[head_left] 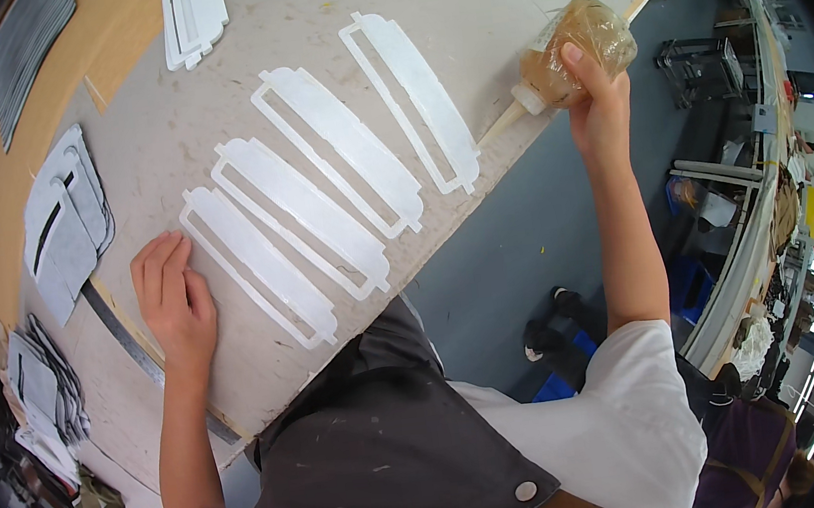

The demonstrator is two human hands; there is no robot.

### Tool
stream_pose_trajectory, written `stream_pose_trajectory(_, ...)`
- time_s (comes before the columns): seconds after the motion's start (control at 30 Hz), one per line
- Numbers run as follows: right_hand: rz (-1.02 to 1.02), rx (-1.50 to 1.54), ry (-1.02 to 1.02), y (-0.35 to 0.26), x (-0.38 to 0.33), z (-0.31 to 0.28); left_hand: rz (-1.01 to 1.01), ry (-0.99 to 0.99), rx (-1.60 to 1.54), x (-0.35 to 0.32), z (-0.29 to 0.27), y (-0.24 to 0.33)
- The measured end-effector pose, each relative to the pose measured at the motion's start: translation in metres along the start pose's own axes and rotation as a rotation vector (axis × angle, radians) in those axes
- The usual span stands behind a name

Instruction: Applying adhesive and attaching lining strips to fabric pouch components.

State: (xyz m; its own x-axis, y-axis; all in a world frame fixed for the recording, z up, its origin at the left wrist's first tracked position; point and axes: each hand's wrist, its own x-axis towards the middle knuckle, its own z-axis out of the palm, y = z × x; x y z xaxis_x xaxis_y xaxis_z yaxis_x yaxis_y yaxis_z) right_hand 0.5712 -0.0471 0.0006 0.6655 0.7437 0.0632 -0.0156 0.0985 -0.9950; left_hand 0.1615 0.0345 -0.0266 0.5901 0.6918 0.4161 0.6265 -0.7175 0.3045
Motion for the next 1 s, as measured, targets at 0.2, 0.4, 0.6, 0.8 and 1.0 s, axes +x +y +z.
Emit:
stream_pose_trajectory(0.2,0.081,-0.113,-0.057,-0.017,0.007,-0.001,0.006,0.022,-0.02,0.001,0.001,-0.006)
stream_pose_trajectory(0.4,-0.229,-1.14,-0.235,-0.02,0.063,0.043,-0.054,0.064,-0.066,-0.008,0.0,-0.012)
stream_pose_trajectory(0.6,-0.391,-1.496,-0.332,-0.001,0.096,0.012,-0.245,0.317,-0.202,-0.01,-0.004,-0.026)
stream_pose_trajectory(0.8,-0.534,-1.118,-0.336,-0.02,0.028,0.098,-0.398,0.265,0.198,-0.045,-0.061,-0.108)
stream_pose_trajectory(1.0,-0.491,-0.7,-0.709,-0.01,-0.084,0.206,-0.237,0.196,0.317,-0.045,-0.067,-0.137)
